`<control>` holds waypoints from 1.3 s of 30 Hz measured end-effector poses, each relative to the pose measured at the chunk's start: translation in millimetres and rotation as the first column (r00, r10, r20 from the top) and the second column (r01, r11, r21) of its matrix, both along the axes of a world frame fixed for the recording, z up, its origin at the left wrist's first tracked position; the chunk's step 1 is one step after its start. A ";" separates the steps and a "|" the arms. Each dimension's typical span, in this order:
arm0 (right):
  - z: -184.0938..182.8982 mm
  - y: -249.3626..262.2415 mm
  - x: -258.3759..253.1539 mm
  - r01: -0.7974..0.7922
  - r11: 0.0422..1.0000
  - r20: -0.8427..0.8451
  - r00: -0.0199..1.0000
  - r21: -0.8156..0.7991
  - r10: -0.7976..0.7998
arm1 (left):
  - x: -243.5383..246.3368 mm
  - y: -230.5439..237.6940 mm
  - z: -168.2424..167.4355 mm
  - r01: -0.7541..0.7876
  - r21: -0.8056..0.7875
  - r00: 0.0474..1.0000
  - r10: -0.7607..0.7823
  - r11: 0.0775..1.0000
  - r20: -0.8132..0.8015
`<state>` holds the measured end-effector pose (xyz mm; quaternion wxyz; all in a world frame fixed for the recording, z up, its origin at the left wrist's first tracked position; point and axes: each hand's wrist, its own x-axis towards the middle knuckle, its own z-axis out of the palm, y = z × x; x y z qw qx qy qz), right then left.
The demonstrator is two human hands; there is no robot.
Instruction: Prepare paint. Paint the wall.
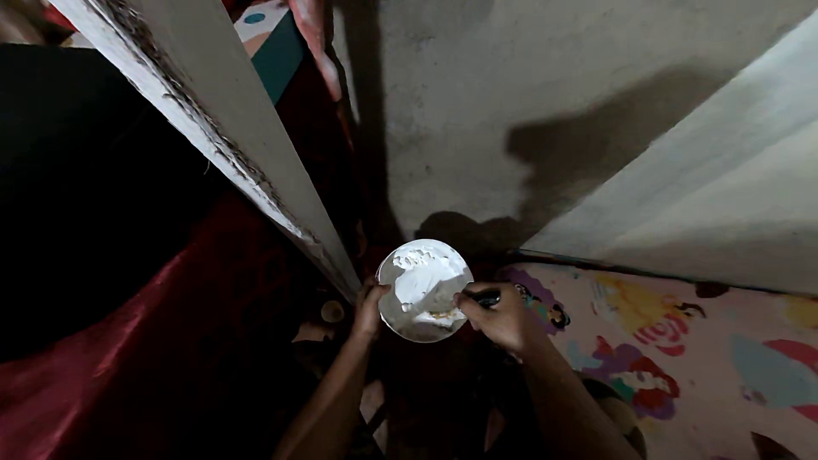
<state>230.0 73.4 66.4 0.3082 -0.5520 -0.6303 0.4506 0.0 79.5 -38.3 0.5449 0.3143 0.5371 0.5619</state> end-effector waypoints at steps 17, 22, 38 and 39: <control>-7.3 2.3 -13.6 0.012 0.996 -0.074 0.997 -0.086 -0.018 | 3.7 -1.8 1.5 0.177 -0.090 0.977 -0.186 0.980 -0.105; -9.7 22.7 12.0 0.227 0.974 -0.001 0.974 0.010 -0.227 | 0.1 -2.5 -4.5 0.230 -0.057 0.960 -0.236 0.971 -0.151; -10.0 21.5 23.3 0.260 0.957 -0.122 0.962 0.129 -0.244 | -3.6 -2.3 -4.4 0.198 -0.051 0.975 -0.202 0.979 -0.097; -4.8 16.0 23.1 0.204 0.974 -0.110 0.975 0.103 -0.193 | -3.5 -2.4 -2.8 0.189 -0.060 0.977 -0.194 0.980 -0.093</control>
